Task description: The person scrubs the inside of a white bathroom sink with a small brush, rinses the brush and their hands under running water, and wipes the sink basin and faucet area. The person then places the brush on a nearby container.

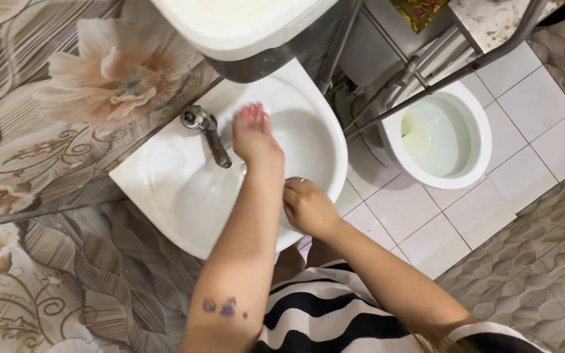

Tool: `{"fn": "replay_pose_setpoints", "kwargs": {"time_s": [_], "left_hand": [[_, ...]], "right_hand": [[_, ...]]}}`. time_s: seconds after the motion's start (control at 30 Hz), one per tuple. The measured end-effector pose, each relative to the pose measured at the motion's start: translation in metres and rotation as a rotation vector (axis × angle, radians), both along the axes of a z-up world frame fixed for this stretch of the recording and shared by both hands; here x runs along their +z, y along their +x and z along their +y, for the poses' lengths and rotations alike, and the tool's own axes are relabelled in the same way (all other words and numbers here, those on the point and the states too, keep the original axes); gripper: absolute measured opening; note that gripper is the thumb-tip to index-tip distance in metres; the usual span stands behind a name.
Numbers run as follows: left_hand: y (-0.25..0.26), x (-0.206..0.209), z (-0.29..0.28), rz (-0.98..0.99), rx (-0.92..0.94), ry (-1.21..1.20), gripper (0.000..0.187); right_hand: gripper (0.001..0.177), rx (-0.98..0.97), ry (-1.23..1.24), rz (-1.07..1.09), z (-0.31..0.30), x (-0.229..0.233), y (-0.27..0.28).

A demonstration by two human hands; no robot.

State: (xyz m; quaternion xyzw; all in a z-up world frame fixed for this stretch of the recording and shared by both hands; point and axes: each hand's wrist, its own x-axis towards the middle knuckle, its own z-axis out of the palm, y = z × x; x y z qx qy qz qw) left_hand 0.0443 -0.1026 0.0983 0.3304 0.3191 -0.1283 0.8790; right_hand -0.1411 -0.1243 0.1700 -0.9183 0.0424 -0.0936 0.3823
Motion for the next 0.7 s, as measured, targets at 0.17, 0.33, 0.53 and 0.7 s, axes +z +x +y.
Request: {"fn": "replay_pose_setpoints", "kwargs": {"time_s": [0.17,0.33,0.53,0.7], "left_hand": [[0.067,0.027,-0.036,-0.405,-0.600,0.868,0.036],[0.048,0.053,-0.029,-1.133,-1.112,1.476,0.035],[-0.042,0.043,0.039,-1.545,-1.009,1.387,0.036],[-0.083,0.008,0.086,-0.440,-0.941,1.005,0.018]], "right_hand": [[0.025,0.040,0.008,-0.015,-0.015,0.007,-0.024],[0.026,0.110,-0.023,-0.013,-0.019,0.003,-0.022],[0.026,0.007,-0.029,-0.063,-0.035,0.008,-0.007],[0.032,-0.032,0.121,-0.061,-0.060,-0.009,-0.043]]}}
